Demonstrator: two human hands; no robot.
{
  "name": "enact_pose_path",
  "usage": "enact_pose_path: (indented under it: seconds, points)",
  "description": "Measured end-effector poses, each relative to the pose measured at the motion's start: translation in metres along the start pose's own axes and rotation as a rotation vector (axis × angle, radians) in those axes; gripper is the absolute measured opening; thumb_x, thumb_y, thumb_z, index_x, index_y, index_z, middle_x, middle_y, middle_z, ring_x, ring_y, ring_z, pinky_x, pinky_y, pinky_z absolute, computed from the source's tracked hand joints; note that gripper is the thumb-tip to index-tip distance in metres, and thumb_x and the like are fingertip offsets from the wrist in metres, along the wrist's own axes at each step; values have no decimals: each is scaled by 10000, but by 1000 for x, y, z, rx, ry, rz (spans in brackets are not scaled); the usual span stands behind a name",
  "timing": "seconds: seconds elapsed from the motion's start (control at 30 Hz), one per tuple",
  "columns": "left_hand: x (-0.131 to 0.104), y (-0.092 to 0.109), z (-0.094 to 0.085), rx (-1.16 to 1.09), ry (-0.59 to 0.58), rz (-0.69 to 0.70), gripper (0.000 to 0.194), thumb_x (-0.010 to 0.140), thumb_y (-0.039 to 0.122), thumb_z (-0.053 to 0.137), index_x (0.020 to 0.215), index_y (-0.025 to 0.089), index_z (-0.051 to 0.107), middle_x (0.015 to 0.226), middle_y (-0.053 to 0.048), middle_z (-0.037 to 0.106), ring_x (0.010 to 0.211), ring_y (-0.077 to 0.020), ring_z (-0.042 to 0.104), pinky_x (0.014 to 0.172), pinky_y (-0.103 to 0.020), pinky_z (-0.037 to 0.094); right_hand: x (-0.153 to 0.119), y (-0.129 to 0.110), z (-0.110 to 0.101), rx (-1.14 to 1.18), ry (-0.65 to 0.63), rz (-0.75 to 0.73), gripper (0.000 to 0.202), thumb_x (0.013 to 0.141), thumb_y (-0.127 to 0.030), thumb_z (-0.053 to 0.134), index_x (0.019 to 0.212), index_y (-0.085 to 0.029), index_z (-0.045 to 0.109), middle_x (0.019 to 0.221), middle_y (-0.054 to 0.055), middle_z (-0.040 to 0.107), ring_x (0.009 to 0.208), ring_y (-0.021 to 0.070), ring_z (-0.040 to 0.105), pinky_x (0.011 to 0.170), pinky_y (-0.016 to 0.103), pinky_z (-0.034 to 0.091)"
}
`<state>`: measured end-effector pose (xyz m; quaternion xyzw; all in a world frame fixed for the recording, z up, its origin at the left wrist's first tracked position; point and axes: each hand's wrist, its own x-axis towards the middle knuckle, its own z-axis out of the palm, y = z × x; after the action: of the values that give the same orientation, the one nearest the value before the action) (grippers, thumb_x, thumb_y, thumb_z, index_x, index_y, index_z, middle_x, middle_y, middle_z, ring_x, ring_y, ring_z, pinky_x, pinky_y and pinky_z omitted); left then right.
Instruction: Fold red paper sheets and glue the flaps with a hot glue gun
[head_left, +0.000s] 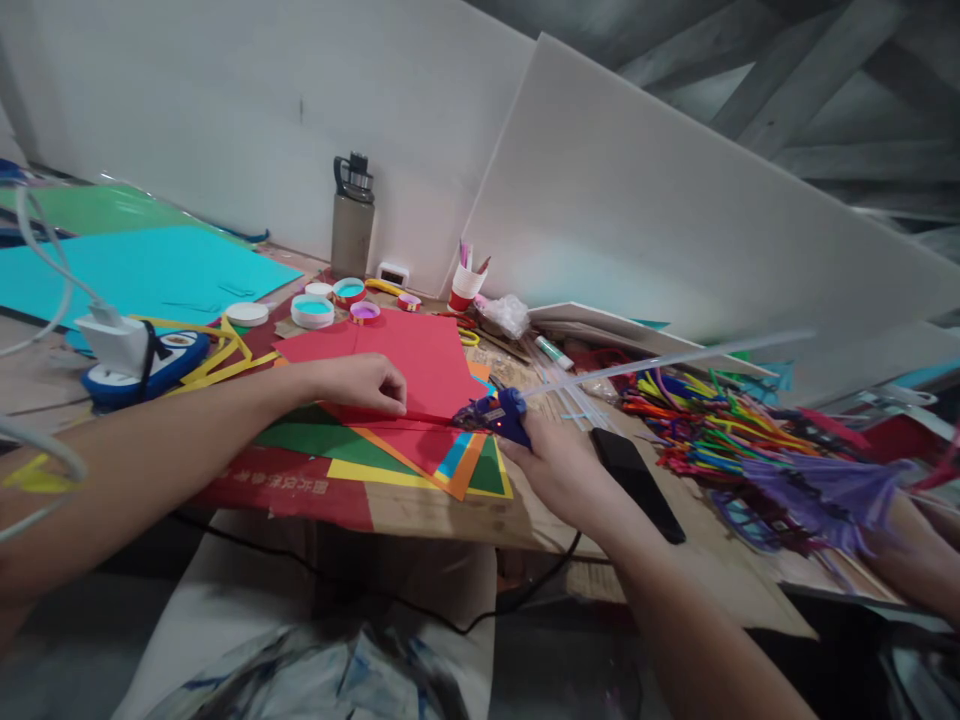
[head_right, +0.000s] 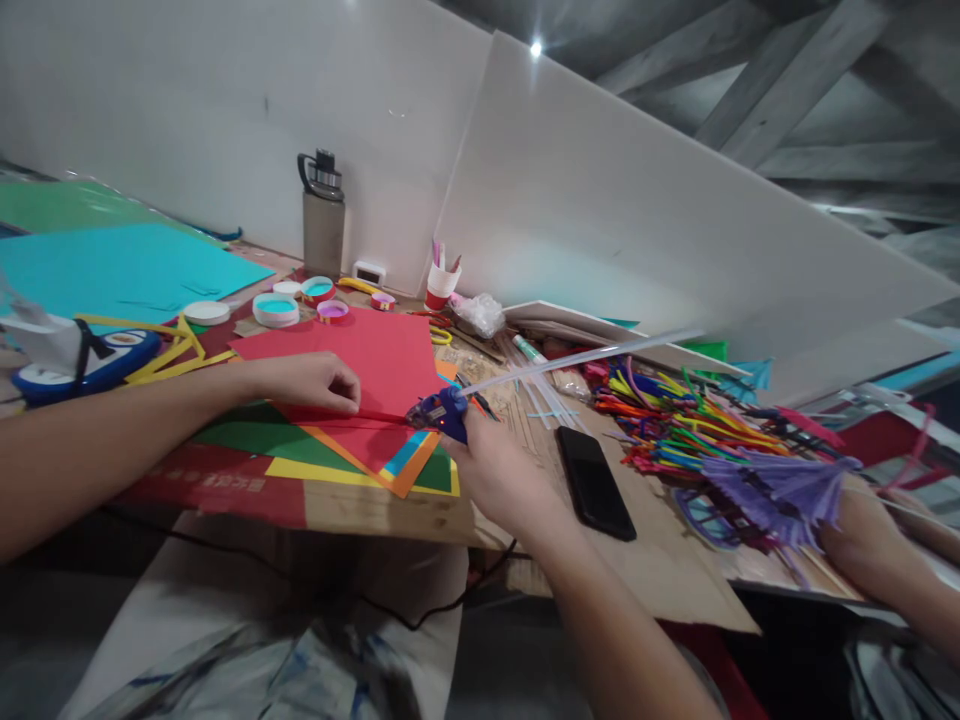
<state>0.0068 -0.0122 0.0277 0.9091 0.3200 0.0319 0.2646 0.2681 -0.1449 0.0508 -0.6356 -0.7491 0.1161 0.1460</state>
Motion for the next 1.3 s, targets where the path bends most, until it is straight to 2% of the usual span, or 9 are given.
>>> enact_pose_path:
  seconds: [0.23, 0.37, 0.57, 0.67, 0.8, 0.97, 1.3]
  points:
    - [-7, -5, -9, 29, -54, 38, 195, 743, 321, 580, 816, 177, 689, 758, 3, 689, 670, -112, 595, 588, -187, 380, 8, -17, 8, 91, -39, -34, 232, 861, -272, 496, 1070, -186, 548, 1015, 110, 643, 937, 243, 589, 764, 334, 423]
    - [-8, -8, -9, 40, -42, 20, 196, 734, 338, 581, 765, 173, 682, 704, 5, 669, 631, -110, 577, 558, -195, 356, 6, -6, 5, 40, -8, -12, 192, 859, -302, 501, 996, -192, 580, 944, 95, 655, 863, 238, 596, 701, 320, 420]
    - [-8, -9, -10, 32, -50, 13, 216, 729, 369, 589, 771, 182, 688, 704, 2, 666, 628, -110, 568, 558, -202, 344, -4, 16, -8, -131, 11, 68, 224, 876, -356, 484, 989, -193, 588, 884, 105, 661, 811, 252, 607, 643, 313, 397]
    - [-8, -8, -10, 46, -45, 10, 213, 731, 372, 586, 759, 184, 683, 693, 3, 662, 621, -112, 564, 556, -207, 344, -7, 20, -13, -202, 10, 110, 223, 881, -356, 478, 967, -178, 580, 902, 124, 661, 834, 265, 605, 649, 317, 390]
    - [-9, -7, -12, 38, -59, -3, 218, 727, 373, 583, 753, 179, 680, 680, 2, 654, 619, -116, 562, 553, -208, 346, -7, 18, -13, -180, 14, 107, 226, 883, -352, 482, 985, -174, 575, 937, 134, 659, 875, 267, 602, 678, 319, 395]
    - [-12, -10, -17, -35, -127, -18, 212, 720, 317, 576, 830, 177, 691, 765, -4, 687, 671, -116, 586, 591, -192, 373, -2, 5, -5, -92, 11, 52, 200, 876, -330, 487, 982, -193, 586, 914, 109, 663, 832, 243, 602, 647, 298, 389]
    - [-15, -15, -20, -30, -173, -66, 224, 736, 333, 566, 832, 170, 684, 756, -19, 691, 643, -121, 605, 567, -191, 394, 14, -46, 13, -11, -62, -6, 176, 863, -320, 514, 943, -174, 573, 860, 92, 650, 741, 195, 580, 586, 258, 348]
